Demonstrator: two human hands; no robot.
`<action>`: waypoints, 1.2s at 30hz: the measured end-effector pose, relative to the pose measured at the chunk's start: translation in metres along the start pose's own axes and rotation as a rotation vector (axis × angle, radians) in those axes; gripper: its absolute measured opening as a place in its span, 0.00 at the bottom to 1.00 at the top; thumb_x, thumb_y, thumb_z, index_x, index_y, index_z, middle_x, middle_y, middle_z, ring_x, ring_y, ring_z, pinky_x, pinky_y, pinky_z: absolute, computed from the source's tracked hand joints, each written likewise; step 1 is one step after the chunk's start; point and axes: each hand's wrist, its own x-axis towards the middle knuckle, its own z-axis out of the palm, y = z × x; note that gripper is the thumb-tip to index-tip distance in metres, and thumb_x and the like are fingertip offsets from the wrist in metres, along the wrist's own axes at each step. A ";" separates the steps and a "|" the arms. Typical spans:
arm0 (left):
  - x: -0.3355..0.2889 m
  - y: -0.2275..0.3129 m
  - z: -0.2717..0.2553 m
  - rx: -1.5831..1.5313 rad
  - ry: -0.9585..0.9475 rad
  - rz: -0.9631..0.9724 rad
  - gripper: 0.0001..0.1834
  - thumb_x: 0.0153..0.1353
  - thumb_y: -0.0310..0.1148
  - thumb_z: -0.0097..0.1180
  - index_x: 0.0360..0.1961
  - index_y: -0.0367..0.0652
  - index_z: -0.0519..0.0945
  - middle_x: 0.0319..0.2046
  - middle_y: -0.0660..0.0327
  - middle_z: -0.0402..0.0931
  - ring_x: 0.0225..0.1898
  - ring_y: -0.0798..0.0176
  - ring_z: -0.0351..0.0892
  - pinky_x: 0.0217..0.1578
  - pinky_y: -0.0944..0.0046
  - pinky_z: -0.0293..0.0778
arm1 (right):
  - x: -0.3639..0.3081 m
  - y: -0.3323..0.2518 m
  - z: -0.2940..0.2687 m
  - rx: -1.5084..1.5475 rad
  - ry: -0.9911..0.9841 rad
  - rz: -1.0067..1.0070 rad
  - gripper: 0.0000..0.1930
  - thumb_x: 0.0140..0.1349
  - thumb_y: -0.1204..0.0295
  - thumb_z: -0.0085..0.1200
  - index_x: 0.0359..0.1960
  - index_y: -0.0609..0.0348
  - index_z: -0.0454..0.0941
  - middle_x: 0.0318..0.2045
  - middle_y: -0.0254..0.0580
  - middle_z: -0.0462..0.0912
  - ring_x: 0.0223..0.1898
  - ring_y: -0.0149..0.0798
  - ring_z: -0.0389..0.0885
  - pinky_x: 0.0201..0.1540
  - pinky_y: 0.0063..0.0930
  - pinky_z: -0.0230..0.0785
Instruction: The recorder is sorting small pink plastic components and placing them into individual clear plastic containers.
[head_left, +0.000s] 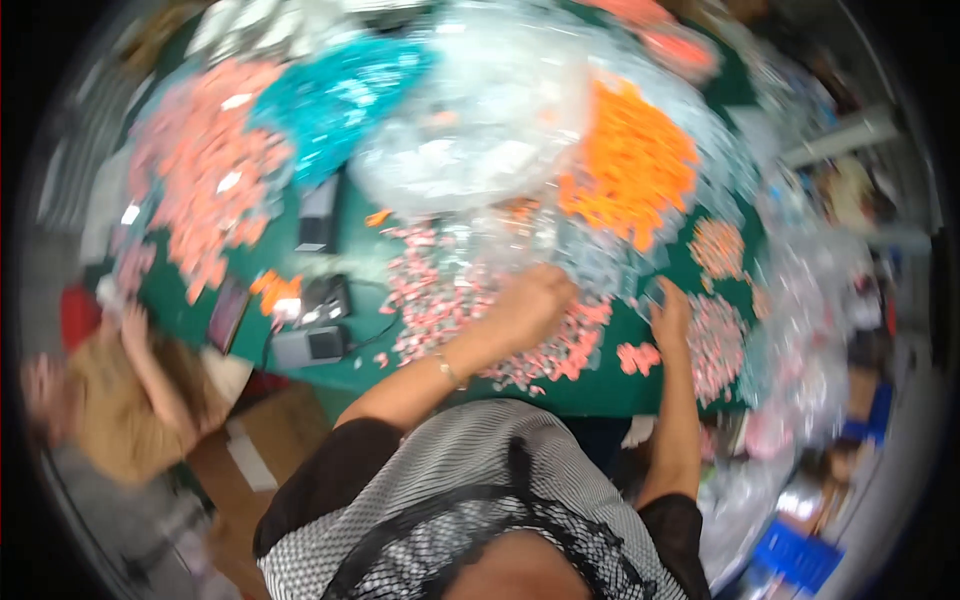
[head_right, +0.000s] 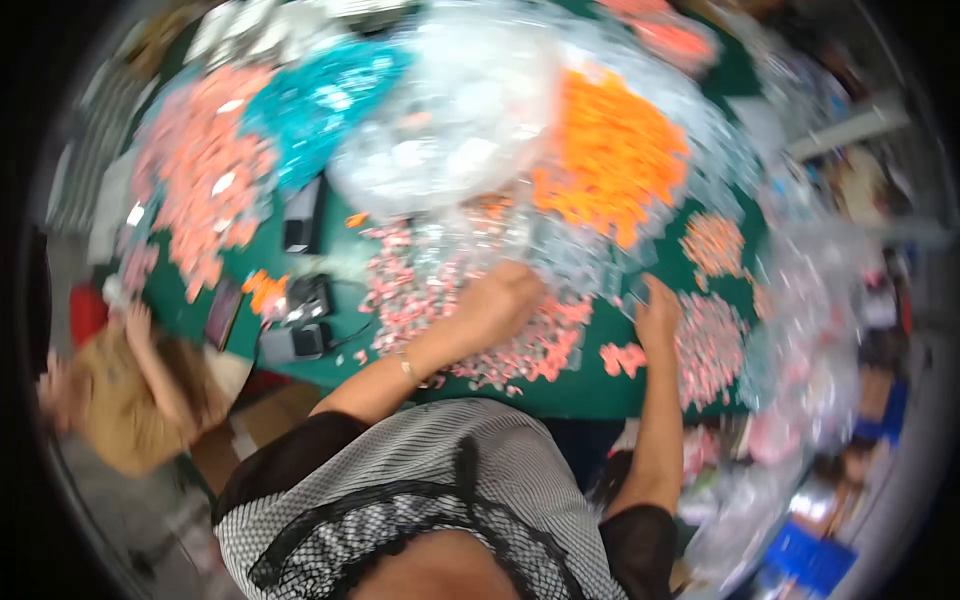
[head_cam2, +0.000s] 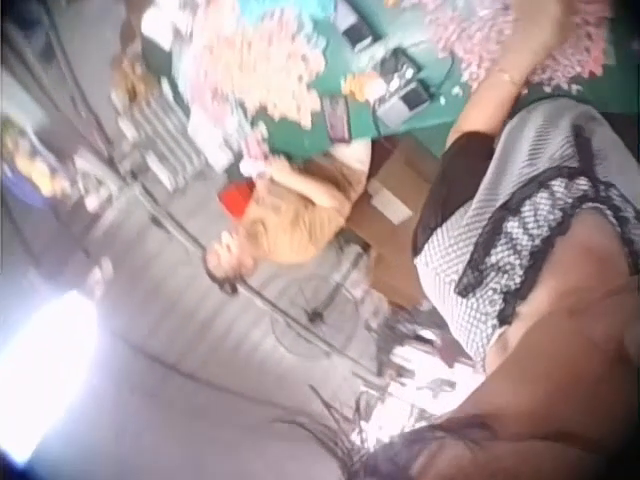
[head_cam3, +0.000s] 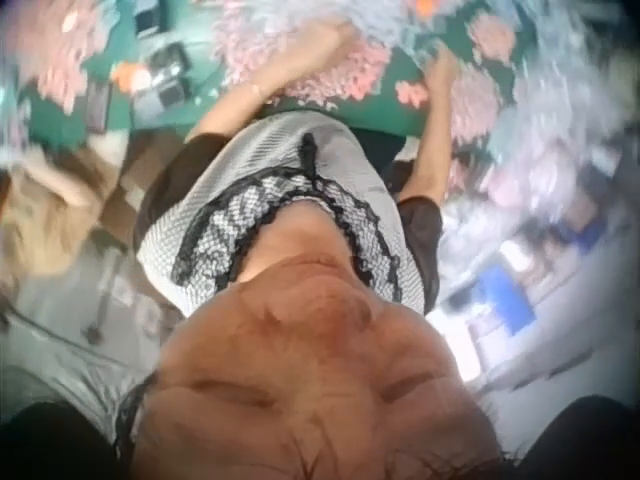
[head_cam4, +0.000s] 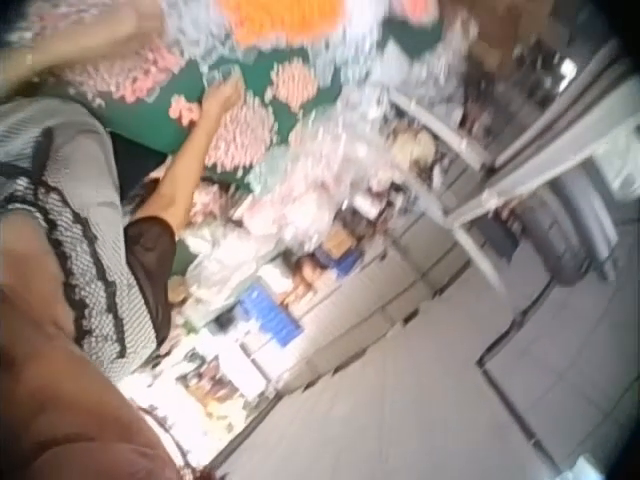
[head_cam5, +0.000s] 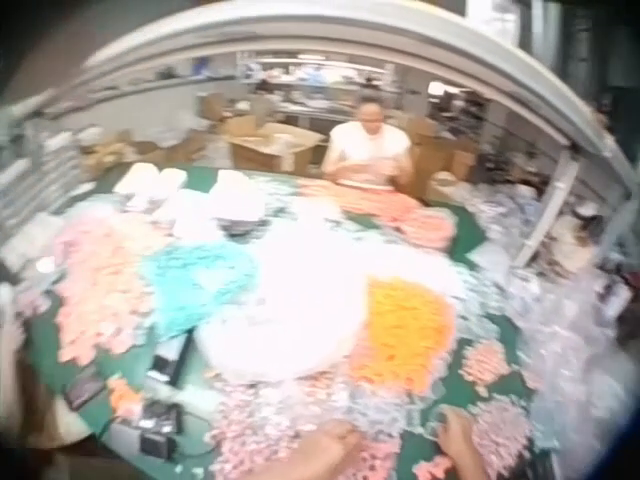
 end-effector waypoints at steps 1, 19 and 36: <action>-0.002 -0.003 0.010 0.014 0.041 0.014 0.05 0.48 0.27 0.53 0.28 0.40 0.77 0.30 0.56 0.73 0.38 0.52 0.73 0.37 0.55 0.72 | -0.002 0.007 0.003 -0.013 0.000 -0.022 0.25 0.43 0.81 0.55 0.49 0.58 0.74 0.47 0.50 0.79 0.49 0.54 0.75 0.53 0.43 0.66; 0.051 -0.047 -0.032 0.218 0.147 -0.324 0.08 0.50 0.21 0.48 0.33 0.35 0.75 0.34 0.45 0.75 0.39 0.42 0.77 0.38 0.50 0.75 | 0.012 -0.008 0.014 0.217 0.017 -0.090 0.23 0.46 0.82 0.55 0.48 0.60 0.73 0.50 0.54 0.73 0.52 0.56 0.72 0.55 0.41 0.65; 0.075 -0.099 0.019 0.588 0.139 -0.400 0.09 0.53 0.31 0.54 0.35 0.42 0.80 0.33 0.52 0.80 0.36 0.48 0.81 0.36 0.50 0.75 | -0.013 -0.009 0.012 0.214 0.246 0.033 0.22 0.45 0.85 0.48 0.46 0.59 0.74 0.48 0.51 0.73 0.51 0.54 0.71 0.54 0.41 0.64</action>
